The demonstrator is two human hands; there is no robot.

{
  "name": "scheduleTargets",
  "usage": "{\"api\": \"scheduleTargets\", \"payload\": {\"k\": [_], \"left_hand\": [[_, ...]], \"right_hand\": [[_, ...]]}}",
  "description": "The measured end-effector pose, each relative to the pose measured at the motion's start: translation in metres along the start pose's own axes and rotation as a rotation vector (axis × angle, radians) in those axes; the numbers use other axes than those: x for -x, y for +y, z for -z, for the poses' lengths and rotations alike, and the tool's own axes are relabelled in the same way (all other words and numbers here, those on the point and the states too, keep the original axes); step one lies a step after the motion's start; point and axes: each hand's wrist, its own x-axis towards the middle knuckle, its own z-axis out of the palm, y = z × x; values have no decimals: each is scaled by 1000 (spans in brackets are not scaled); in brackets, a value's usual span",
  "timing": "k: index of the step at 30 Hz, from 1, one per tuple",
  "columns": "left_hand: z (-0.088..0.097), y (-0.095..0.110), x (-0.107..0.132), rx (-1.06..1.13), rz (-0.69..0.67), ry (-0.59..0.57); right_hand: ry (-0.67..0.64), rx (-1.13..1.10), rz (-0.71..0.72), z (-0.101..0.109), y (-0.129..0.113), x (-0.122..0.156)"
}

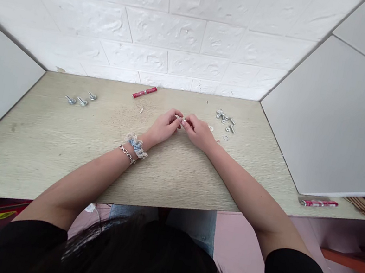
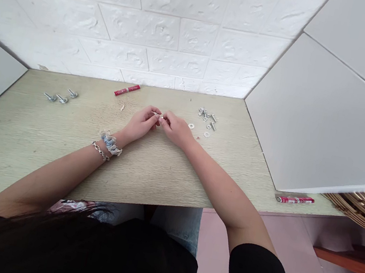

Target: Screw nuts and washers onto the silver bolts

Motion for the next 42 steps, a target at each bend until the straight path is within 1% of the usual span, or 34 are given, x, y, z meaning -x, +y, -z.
{"api": "scheduleTargets", "payload": {"k": [7,11,14,17,21,24,26,31,37,42], "left_hand": [[0,0,0,16,-4,7],[-1,0,0,14,-7,14],[-1,0,0,-6,-27,5],[0,-1,1,-28,-57,-11],[0,-4,1,-46,-97,-36],[0,-7,1,-56,-116,-82],[-1,-8,0,-60,-118,-88],[0,-4,1,-39,-92,-74],[0,1,1,33,-17,-47],[0,3,1,52,12,-20]], "right_hand": [[15,-46,11,-3,1,2],[6,-72,-13,-2,-1,2],[34,-92,-17,-1,-1,2],[55,-71,8,-1,0,1],[24,-40,46,1,0,0],[-4,-32,36,2,-1,0],[-11,-19,31,2,0,0],[7,26,17,0,1,-2],[21,-27,-31,-1,-1,-1],[28,-47,-30,-1,0,0]]}}
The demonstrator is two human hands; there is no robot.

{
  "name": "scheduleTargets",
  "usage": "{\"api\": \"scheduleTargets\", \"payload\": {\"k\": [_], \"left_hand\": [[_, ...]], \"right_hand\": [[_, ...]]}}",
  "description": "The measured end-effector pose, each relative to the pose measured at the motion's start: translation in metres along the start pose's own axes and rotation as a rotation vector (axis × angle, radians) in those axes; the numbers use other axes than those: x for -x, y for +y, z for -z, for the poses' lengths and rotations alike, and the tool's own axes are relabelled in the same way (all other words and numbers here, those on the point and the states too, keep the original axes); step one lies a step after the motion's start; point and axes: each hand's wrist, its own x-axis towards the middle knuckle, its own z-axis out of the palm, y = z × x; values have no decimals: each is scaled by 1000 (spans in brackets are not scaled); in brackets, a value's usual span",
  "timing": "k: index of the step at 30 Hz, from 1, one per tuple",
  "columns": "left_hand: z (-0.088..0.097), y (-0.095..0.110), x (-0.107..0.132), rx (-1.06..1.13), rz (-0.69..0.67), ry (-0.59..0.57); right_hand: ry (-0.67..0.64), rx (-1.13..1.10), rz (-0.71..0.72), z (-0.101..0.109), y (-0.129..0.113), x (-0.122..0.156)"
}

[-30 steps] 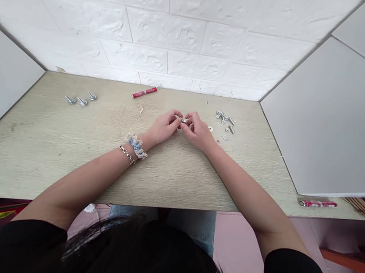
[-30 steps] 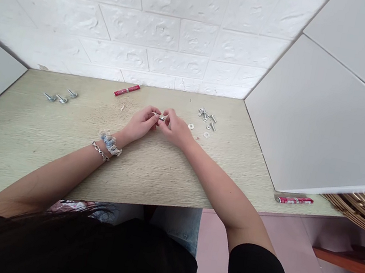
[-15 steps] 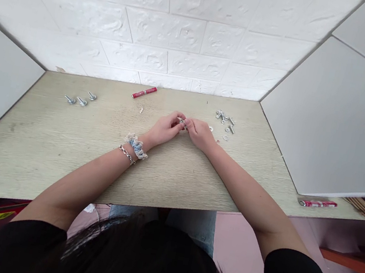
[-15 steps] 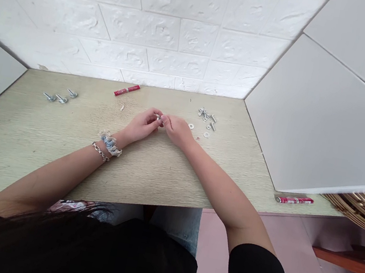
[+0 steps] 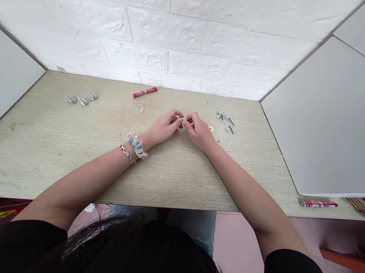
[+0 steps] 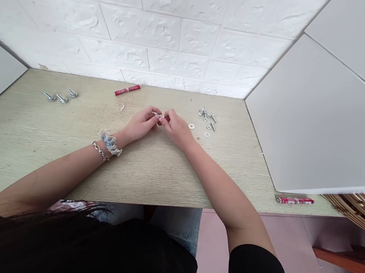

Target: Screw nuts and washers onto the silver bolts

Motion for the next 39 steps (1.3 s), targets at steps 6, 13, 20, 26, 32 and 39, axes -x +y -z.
{"api": "scheduleTargets", "payload": {"k": [6,13,20,26,32,39], "left_hand": [[0,-2,-1,19,12,14],[-1,-4,-2,43,11,9],[0,-2,0,13,-6,9],[0,-3,0,-1,-36,-25],[0,-5,0,-76,-84,-34],[1,-3,1,-127,-75,-34]], "right_hand": [[16,-14,52,-2,3,0],[25,-7,49,-1,0,2],[71,-7,52,1,0,1],[36,44,82,1,1,-1],[-31,80,49,2,0,-1],[-39,98,41,1,1,-2]]}}
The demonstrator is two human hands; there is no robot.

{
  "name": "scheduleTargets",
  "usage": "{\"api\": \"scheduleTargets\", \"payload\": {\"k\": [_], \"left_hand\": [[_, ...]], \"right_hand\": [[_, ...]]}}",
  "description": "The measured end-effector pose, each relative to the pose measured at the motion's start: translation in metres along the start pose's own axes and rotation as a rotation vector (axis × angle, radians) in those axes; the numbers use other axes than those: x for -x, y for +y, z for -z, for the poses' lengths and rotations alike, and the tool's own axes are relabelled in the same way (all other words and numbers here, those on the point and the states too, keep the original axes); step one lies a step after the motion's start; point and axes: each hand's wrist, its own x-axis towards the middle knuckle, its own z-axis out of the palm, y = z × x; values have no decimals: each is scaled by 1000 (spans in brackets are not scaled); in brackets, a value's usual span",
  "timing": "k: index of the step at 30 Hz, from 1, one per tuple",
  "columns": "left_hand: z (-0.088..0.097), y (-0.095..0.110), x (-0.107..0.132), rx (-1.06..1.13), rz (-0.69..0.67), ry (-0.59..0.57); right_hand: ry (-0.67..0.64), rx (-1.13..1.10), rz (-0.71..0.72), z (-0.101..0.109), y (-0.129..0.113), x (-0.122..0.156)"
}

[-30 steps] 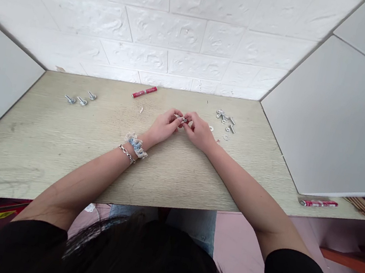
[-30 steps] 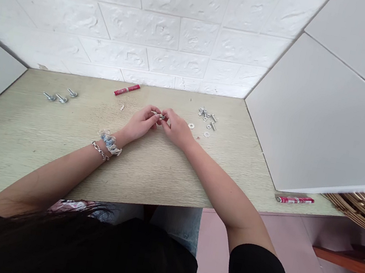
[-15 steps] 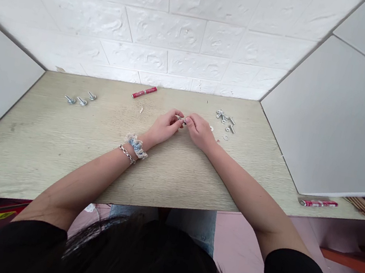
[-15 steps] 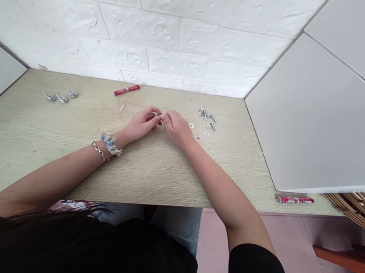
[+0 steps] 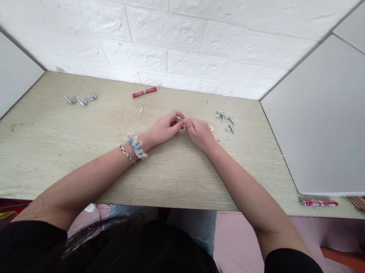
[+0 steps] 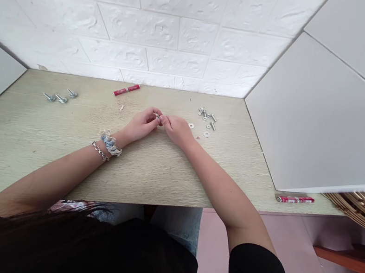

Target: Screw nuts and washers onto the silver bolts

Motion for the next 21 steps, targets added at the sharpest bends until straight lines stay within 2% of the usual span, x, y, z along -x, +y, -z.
{"api": "scheduleTargets", "payload": {"k": [21], "left_hand": [[-1,-3,-3,63,65,-7]], "right_hand": [[-4,-50,-79,1,-3,0]]}}
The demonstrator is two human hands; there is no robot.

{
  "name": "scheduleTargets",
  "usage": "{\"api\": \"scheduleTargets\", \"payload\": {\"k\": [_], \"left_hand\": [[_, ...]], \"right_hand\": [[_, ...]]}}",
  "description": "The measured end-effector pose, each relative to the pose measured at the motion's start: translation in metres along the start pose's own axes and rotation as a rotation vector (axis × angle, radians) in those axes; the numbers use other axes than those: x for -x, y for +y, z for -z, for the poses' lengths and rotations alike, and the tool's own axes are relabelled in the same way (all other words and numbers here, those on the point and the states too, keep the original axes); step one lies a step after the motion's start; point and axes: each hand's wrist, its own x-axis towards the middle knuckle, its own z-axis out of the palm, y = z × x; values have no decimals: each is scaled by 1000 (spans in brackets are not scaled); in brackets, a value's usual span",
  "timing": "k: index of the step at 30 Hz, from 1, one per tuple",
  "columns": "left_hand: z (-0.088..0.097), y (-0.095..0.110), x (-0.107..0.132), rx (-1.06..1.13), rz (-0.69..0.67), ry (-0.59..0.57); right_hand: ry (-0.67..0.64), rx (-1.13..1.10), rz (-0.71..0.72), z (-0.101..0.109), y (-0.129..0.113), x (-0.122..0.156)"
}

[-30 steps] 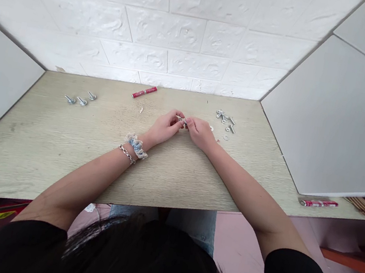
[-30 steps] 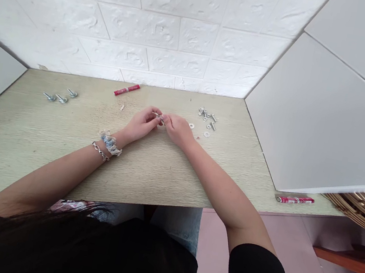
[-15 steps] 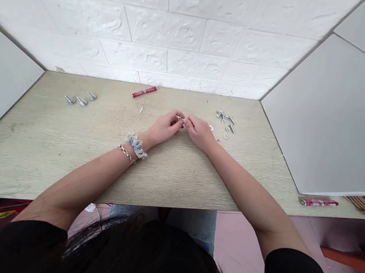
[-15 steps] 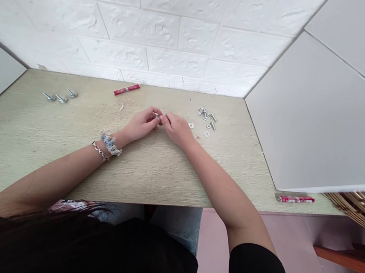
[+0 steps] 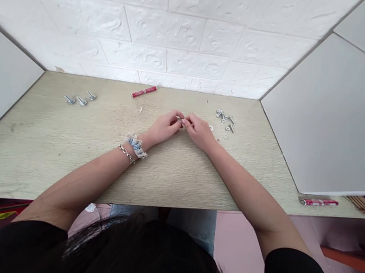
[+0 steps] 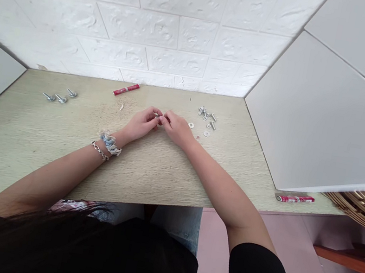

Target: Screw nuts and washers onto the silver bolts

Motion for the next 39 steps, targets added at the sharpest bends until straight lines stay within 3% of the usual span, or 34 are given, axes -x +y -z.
{"api": "scheduleTargets", "payload": {"k": [21,29,39], "left_hand": [[1,1,-1,-143,-31,-6],[1,-4,-2,-139,-45,-9],[1,6,-1,-32,12,-14]], "right_hand": [[-16,42,8,1,-2,0],[-12,30,8,0,-1,-1],[-6,0,18,1,0,0]]}}
